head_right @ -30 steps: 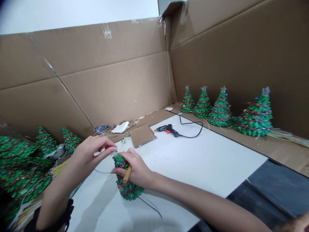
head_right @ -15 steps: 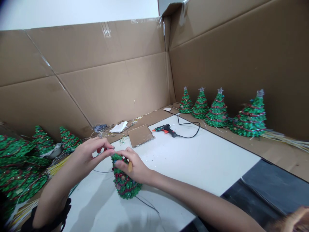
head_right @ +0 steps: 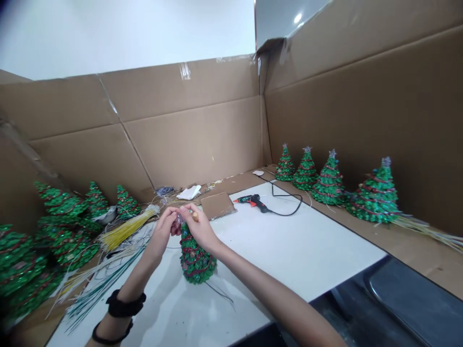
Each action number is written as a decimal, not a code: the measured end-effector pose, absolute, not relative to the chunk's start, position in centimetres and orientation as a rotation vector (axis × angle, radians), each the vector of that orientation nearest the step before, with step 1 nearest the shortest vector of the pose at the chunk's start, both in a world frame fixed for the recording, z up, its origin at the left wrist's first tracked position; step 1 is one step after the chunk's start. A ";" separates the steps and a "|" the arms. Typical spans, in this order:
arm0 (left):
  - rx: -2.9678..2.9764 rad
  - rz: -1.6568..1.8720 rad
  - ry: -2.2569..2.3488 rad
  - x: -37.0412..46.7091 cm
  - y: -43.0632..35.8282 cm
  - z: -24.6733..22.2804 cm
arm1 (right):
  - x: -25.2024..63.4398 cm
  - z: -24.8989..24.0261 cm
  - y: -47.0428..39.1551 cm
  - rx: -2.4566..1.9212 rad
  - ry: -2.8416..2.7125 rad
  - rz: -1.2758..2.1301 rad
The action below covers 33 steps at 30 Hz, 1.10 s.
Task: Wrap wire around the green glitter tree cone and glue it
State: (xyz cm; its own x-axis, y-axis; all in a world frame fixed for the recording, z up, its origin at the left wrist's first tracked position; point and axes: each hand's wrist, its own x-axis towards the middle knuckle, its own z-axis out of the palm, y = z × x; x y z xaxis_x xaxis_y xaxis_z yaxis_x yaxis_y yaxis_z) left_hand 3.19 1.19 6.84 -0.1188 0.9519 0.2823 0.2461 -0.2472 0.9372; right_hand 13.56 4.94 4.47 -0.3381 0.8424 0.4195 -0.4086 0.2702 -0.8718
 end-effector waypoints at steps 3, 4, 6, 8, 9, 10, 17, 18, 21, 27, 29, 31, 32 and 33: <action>1.386 1.476 1.362 4.0 0.8 6.3 | 13.1 4.1 4.6 -0.431 -1.306 1.425; 1.377 1.496 1.368 4.2 0.7 6.3 | 13.0 4.1 4.5 -0.439 -1.295 1.421; 1.363 1.527 1.375 4.6 0.6 6.3 | 12.9 4.2 4.3 -0.467 -1.278 1.400; 1.326 1.554 1.372 5.1 0.6 6.3 | 12.9 4.3 4.1 -0.500 -1.262 1.376; 1.303 1.573 1.365 5.4 0.7 6.3 | 12.9 4.3 4.1 -0.517 -1.254 1.360; 1.279 1.600 1.350 5.7 0.8 6.2 | 12.9 4.4 4.0 -0.530 -1.248 1.342; 1.304 1.744 1.283 6.5 1.5 4.5 | 12.9 4.1 4.3 -0.543 -1.312 1.293; 1.333 1.740 1.311 6.5 1.6 4.3 | 12.9 4.0 4.3 -0.546 -1.320 1.292; 1.389 1.744 1.366 6.5 1.6 4.2 | 13.0 3.9 4.5 -0.552 -1.330 1.302; 1.426 1.784 1.391 6.8 1.4 4.3 | 13.0 3.3 4.9 -0.530 -1.328 1.347; 1.419 1.793 1.417 6.9 1.4 4.1 | 13.0 3.1 5.0 -0.515 -1.325 1.354; 1.417 1.802 1.433 6.9 1.4 4.0 | 13.1 3.1 5.0 -0.503 -1.333 1.347; 1.413 1.807 1.434 6.9 1.4 3.9 | 13.1 3.1 5.0 -0.501 -1.340 1.342; 1.403 1.818 1.430 6.9 1.5 3.9 | 13.1 3.1 5.0 -0.499 -1.347 1.338</action>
State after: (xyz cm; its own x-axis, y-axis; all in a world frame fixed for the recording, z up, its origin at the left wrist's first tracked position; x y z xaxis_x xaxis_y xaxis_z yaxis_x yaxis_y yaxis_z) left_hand 6.92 1.45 3.86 -0.3931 0.8068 0.4410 0.2385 -0.3738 0.8963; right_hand 13.08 4.95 3.14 -0.2933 0.8710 0.3941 -0.3885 0.2681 -0.8816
